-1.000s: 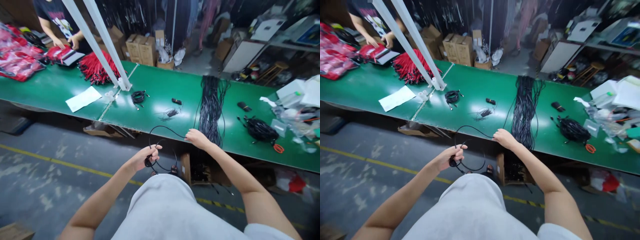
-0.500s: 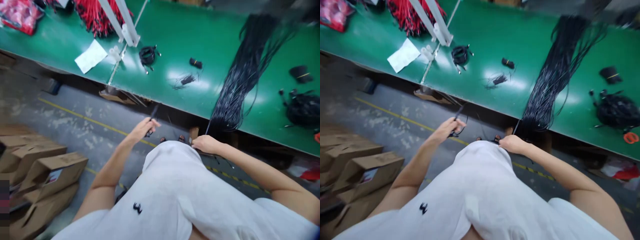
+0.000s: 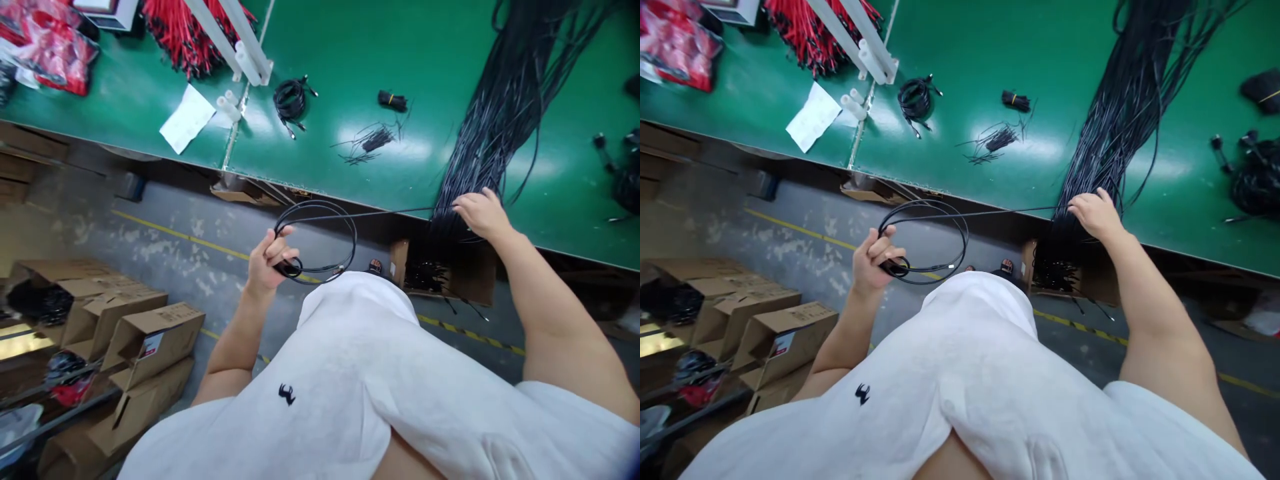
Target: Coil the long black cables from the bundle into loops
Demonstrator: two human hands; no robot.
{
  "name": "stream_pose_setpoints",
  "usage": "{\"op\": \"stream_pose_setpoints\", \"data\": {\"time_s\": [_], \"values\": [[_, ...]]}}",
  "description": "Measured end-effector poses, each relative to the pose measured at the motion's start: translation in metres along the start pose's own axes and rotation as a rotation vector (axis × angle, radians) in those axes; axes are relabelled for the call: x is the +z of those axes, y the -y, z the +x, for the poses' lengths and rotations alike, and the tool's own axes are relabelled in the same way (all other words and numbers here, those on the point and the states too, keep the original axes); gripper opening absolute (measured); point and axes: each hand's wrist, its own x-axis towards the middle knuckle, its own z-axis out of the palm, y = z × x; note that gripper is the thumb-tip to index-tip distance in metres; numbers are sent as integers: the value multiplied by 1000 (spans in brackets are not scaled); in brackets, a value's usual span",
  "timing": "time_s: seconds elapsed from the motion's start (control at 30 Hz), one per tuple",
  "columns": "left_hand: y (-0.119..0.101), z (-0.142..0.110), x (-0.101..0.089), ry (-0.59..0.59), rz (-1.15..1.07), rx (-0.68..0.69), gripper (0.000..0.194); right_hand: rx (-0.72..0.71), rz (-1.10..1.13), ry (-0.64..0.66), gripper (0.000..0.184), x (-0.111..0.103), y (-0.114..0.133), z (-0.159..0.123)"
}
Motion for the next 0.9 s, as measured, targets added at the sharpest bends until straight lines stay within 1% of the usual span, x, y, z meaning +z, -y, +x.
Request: {"op": "stream_pose_setpoints", "data": {"time_s": [0.03,0.07,0.1,0.13,0.17,0.2,0.23,0.27,0.3,0.33,0.37,0.4,0.43,0.47,0.5,0.57,0.6,0.63,0.67,0.7,0.73,0.77,0.83,0.87,0.9], "values": [[-5,-1,-2,-16,-12,38,34,0,-25,5,29,-2,1,-2],[-7,-2,-4,-9,0,70,30,-37,-39,49,30,-6,12,-6],[-8,-1,-6,15,36,97,25,-106,-38,119,30,-9,30,-11],[-8,0,-8,50,102,117,25,-192,-22,201,28,-13,55,-19],[-5,3,-8,87,195,129,30,-316,13,301,26,-16,84,-30],[1,6,-8,128,307,127,34,-416,51,355,20,-19,116,-41],[9,10,-7,174,426,107,37,-525,99,403,21,-23,149,-51],[19,14,-4,230,539,75,37,-682,153,456,27,-27,179,-59],[31,17,1,294,640,38,36,-726,158,453,31,-32,206,-63],[43,18,7,367,732,-2,35,-739,162,427,35,-38,226,-63],[55,19,13,444,809,-42,35,-719,163,386,38,-44,239,-58],[65,18,18,519,872,-88,34,-675,173,345,39,-50,244,-49],[72,16,22,580,915,-136,34,-645,204,331,39,-56,240,-38],[75,13,23,616,933,-178,36,-633,254,344,40,-59,228,-26],[75,11,22,624,921,-214,38,-625,308,363,40,-61,208,-16],[69,10,16,580,840,-246,43,-579,360,351,43,-59,158,-3],[65,11,13,553,800,-256,44,-525,333,306,45,-56,135,-1],[61,13,10,539,768,-277,45,-465,275,244,46,-52,117,-1],[59,15,10,548,745,-317,44,-420,205,184,46,-48,107,-3],[59,17,11,576,728,-371,43,-415,144,149,46,-45,107,-6],[60,19,14,612,712,-422,43,-459,113,143,47,-42,116,-10],[61,20,18,644,696,-460,43,-548,121,152,47,-40,132,-13],[63,16,27,685,687,-477,42,-780,202,176,47,-39,171,-16],[62,12,29,701,698,-471,42,-860,232,178,47,-39,185,-13],[59,6,28,718,711,-467,42,-881,230,170,46,-39,191,-8]]}}
